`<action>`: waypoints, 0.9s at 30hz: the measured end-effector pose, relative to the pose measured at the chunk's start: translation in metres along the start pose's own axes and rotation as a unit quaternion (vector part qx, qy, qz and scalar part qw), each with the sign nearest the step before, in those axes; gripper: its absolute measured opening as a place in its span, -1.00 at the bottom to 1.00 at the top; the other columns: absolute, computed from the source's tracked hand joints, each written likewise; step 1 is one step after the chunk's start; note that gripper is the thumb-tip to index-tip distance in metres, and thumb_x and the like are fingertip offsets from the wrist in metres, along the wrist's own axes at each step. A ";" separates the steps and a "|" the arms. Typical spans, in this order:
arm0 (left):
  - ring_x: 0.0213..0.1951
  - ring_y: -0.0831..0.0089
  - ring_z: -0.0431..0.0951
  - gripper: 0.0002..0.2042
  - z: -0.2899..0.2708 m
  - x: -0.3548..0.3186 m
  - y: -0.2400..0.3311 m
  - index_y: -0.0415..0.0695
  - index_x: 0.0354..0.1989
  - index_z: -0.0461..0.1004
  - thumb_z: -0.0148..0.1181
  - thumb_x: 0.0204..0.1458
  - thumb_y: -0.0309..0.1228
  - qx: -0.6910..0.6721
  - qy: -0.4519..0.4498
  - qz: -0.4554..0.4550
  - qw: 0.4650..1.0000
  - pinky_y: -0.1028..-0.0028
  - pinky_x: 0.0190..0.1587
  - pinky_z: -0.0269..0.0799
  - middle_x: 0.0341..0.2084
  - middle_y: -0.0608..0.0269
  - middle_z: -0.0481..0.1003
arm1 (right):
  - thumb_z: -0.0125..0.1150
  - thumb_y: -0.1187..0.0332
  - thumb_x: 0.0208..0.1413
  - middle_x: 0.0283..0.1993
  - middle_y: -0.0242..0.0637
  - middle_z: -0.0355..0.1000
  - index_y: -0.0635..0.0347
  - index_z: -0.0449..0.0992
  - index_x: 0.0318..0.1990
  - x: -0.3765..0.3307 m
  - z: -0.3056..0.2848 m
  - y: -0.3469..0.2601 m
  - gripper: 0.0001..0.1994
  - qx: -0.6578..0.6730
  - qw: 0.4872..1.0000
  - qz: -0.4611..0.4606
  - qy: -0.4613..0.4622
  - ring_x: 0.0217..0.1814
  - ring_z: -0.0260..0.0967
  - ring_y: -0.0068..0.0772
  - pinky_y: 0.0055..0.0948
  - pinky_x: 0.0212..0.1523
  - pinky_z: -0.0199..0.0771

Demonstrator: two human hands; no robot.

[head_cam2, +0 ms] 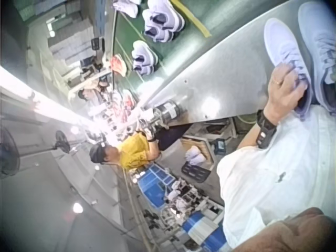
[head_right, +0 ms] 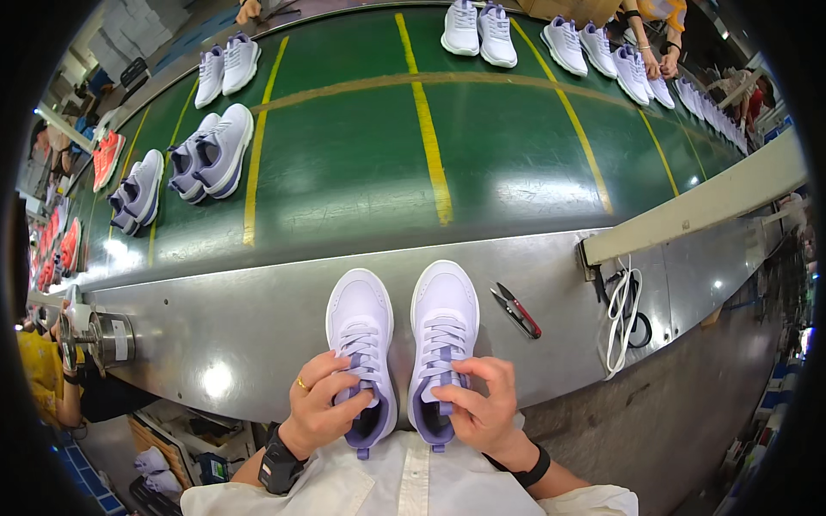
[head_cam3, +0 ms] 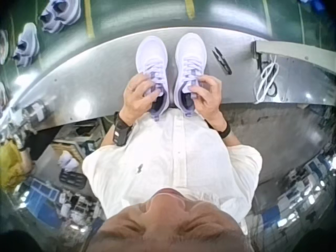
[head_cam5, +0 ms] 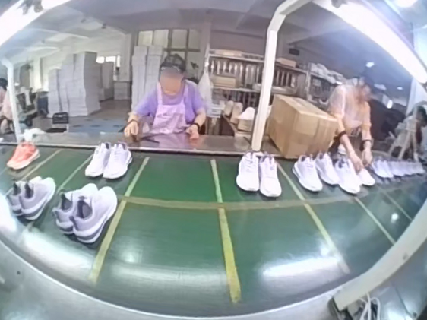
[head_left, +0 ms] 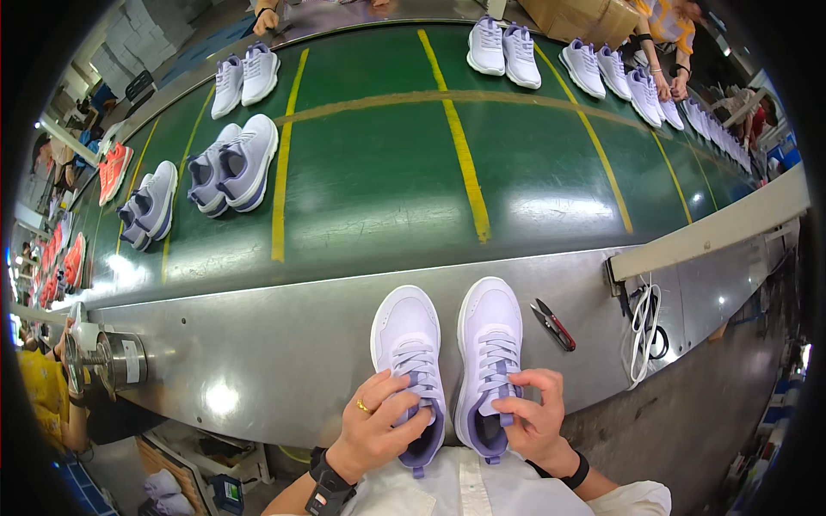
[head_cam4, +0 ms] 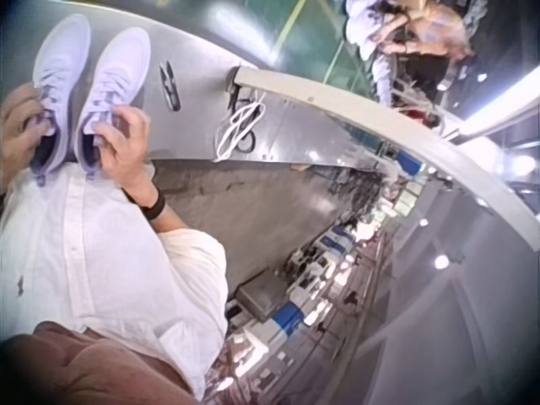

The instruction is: Inspecting manufactured shoes on a conveyor belt and using a tool to trim excess threads.

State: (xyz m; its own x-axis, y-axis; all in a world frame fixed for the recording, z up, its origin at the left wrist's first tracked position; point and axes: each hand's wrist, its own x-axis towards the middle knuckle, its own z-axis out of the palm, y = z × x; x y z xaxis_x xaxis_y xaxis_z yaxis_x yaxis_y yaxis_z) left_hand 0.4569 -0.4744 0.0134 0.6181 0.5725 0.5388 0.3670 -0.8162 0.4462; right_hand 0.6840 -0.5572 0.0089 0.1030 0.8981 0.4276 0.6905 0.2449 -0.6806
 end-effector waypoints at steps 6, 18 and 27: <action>-0.05 0.16 0.43 -0.62 0.009 -0.009 0.001 -0.07 -0.23 0.51 0.23 -0.36 -0.57 -0.037 0.018 -0.061 0.997 0.23 0.05 0.36 -0.13 0.19 0.39 | 0.16 0.59 -0.40 -0.11 -0.31 0.36 -0.06 0.60 -0.35 0.004 -0.008 0.003 -0.64 0.002 1.000 -0.017 -0.013 -0.12 0.25 -0.23 -0.36 -0.17 0.31; 0.18 0.22 0.29 -0.41 0.010 -0.030 0.027 -0.31 0.21 0.15 0.16 -0.06 -0.63 -0.404 0.130 -0.415 0.805 0.31 0.21 0.20 0.25 -0.08 0.11 | 0.24 0.55 -0.21 -0.09 -0.17 0.42 0.19 0.52 -0.23 0.048 -0.035 -0.027 -0.72 0.125 0.991 -0.019 -0.054 -0.14 0.35 -0.24 -0.35 -0.14 0.36; 0.14 -0.09 0.32 -0.45 -0.006 -0.022 0.047 -0.34 0.04 0.32 0.31 -0.21 -0.56 -0.184 0.218 -0.180 0.941 0.18 0.17 0.21 0.10 -0.30 0.29 | 0.48 0.36 -0.16 0.35 -0.07 -0.07 0.19 -0.29 0.37 0.055 -0.004 -0.050 0.07 0.544 0.770 0.242 -0.230 0.39 -0.05 -0.21 -0.17 0.34 -0.01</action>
State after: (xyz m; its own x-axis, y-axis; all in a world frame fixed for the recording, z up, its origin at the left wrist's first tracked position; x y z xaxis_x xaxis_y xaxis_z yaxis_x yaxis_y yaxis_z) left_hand 0.4563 -0.5249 0.0271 0.1265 0.8503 0.5108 0.1841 -0.5262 0.8302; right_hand 0.6581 -0.5215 0.0695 -0.2782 0.9532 -0.1182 -0.3830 -0.2230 -0.8964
